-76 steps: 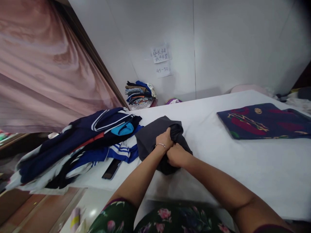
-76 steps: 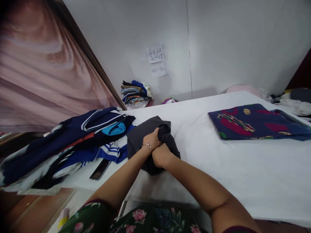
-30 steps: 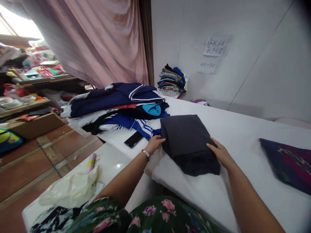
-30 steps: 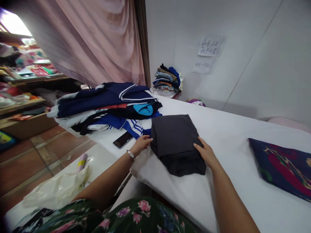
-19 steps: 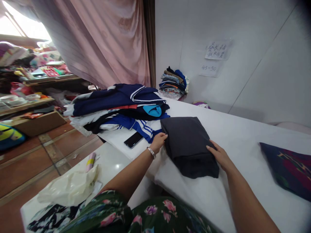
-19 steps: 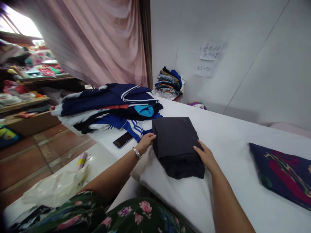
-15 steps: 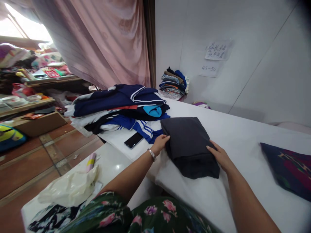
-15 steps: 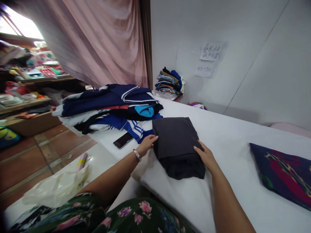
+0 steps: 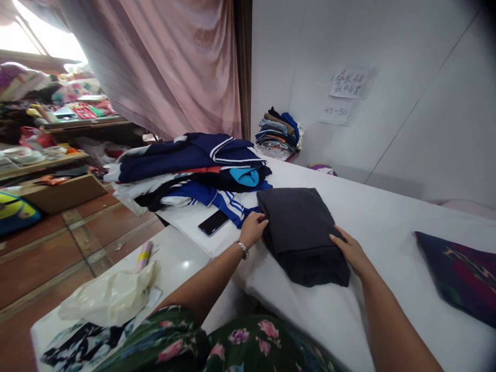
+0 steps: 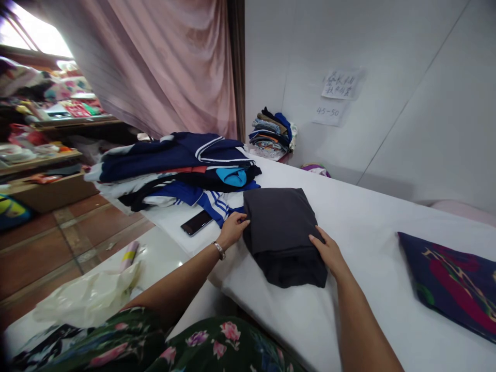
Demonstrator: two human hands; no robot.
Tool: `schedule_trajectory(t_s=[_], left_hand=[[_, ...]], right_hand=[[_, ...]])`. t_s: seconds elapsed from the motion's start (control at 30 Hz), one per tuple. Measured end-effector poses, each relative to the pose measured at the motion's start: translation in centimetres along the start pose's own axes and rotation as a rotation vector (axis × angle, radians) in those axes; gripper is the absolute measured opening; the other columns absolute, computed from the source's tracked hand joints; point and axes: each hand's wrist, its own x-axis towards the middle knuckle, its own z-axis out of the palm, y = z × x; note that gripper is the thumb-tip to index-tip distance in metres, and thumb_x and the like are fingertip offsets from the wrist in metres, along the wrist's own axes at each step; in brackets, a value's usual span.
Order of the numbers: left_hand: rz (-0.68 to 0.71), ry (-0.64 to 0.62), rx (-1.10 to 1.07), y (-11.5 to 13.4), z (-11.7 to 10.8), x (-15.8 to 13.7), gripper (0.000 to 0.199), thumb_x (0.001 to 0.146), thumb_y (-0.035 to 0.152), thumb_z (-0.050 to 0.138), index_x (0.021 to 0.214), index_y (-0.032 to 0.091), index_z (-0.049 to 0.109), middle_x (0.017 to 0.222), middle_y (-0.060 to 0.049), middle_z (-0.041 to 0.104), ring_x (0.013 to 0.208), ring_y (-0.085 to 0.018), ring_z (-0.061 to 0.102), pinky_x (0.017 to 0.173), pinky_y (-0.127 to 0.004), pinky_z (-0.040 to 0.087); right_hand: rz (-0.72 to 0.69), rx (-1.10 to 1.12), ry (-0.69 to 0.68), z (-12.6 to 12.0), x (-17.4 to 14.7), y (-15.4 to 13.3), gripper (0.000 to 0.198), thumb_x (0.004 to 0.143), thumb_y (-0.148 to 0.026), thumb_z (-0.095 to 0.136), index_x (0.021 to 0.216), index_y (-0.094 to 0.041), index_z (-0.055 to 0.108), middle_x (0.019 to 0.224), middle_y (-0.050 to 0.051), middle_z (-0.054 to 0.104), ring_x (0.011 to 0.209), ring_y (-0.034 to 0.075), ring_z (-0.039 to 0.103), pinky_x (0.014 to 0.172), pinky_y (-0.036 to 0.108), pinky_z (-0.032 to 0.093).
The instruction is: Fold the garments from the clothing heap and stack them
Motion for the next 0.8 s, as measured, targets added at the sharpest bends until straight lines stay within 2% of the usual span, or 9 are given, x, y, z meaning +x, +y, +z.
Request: schedule_trajectory(t_s=[0.13, 0.27, 0.33, 0.43, 0.5, 0.6, 0.67, 0.8], left_hand=[[-0.099, -0.062, -0.2, 0.1, 1.0, 1.2, 0.014, 0.074, 0.02, 0.063, 0.084, 0.015, 0.071, 0.086, -0.004, 0.068, 0.079, -0.015, 0.06, 0.076, -0.025, 0.045], [-0.085, -0.112, -0.238, 0.0, 1.2, 1.4, 0.017, 0.078, 0.025, 0.059, 0.085, 0.015, 0.07, 0.082, -0.003, 0.069, 0.077, -0.015, 0.06, 0.073, -0.024, 0.045], [-0.053, -0.148, -0.199, -0.3, 0.8, 0.9, 0.017, 0.078, 0.029, 0.058, 0.082, 0.016, 0.069, 0.079, -0.002, 0.068, 0.076, -0.015, 0.059, 0.071, -0.024, 0.043], [-0.003, -0.206, -0.027, -1.0, -0.2, 0.0, 0.017, 0.075, 0.034, 0.064, 0.079, 0.018, 0.067, 0.075, -0.002, 0.066, 0.071, -0.016, 0.057, 0.067, -0.025, 0.04], [-0.032, -0.243, 0.05, -1.4, -0.7, -0.4, 0.018, 0.072, 0.036, 0.068, 0.072, 0.018, 0.065, 0.066, -0.001, 0.062, 0.066, -0.016, 0.055, 0.064, -0.025, 0.039], [-0.113, -0.296, 0.025, -1.5, -0.9, -0.4, 0.021, 0.07, 0.037, 0.07, 0.065, 0.019, 0.06, 0.059, 0.002, 0.056, 0.062, -0.015, 0.053, 0.059, -0.024, 0.036], [-0.135, -0.262, 0.024, -1.3, -0.8, -0.1, 0.02, 0.068, 0.033, 0.071, 0.067, 0.019, 0.058, 0.06, 0.002, 0.056, 0.062, -0.014, 0.052, 0.057, -0.023, 0.034], [-0.156, -0.111, 0.078, -0.6, -0.3, 0.3, 0.022, 0.064, 0.023, 0.074, 0.076, 0.019, 0.056, 0.067, 0.003, 0.057, 0.062, -0.012, 0.05, 0.056, -0.023, 0.031]], right_hand=[[0.013, 0.0, -0.001, -0.1, -0.1, -0.2, 0.06, 0.075, -0.047, 0.063, 0.13, -0.023, 0.057, 0.132, 0.006, 0.057, 0.125, 0.026, 0.05, 0.109, 0.041, 0.036], [0.025, -0.008, -0.006, -0.2, -0.3, -0.4, 0.061, 0.075, -0.048, 0.063, 0.13, -0.022, 0.057, 0.132, 0.006, 0.057, 0.126, 0.027, 0.049, 0.11, 0.041, 0.035], [0.017, -0.004, -0.011, -0.2, -0.3, -0.4, 0.06, 0.075, -0.048, 0.063, 0.13, -0.023, 0.057, 0.133, 0.005, 0.057, 0.126, 0.027, 0.049, 0.11, 0.041, 0.035], [0.008, -0.005, -0.008, -0.1, -0.4, -0.5, 0.06, 0.076, -0.048, 0.062, 0.13, -0.023, 0.056, 0.133, 0.005, 0.057, 0.125, 0.026, 0.049, 0.109, 0.041, 0.036], [0.016, -0.005, -0.01, -0.1, -0.5, -0.6, 0.06, 0.076, -0.048, 0.062, 0.13, -0.023, 0.056, 0.132, 0.005, 0.058, 0.125, 0.027, 0.049, 0.108, 0.041, 0.037], [0.022, 0.0, -0.018, -0.1, -0.6, -0.6, 0.06, 0.076, -0.048, 0.062, 0.13, -0.023, 0.056, 0.131, 0.005, 0.058, 0.125, 0.027, 0.05, 0.109, 0.041, 0.036], [0.02, -0.003, -0.015, -0.1, -0.5, -0.6, 0.06, 0.076, -0.049, 0.062, 0.13, -0.023, 0.056, 0.132, 0.006, 0.057, 0.126, 0.027, 0.049, 0.109, 0.042, 0.035], [0.015, -0.011, -0.014, -0.1, -0.5, -0.6, 0.062, 0.076, -0.049, 0.061, 0.131, -0.021, 0.055, 0.135, 0.007, 0.055, 0.127, 0.027, 0.047, 0.11, 0.042, 0.034]])
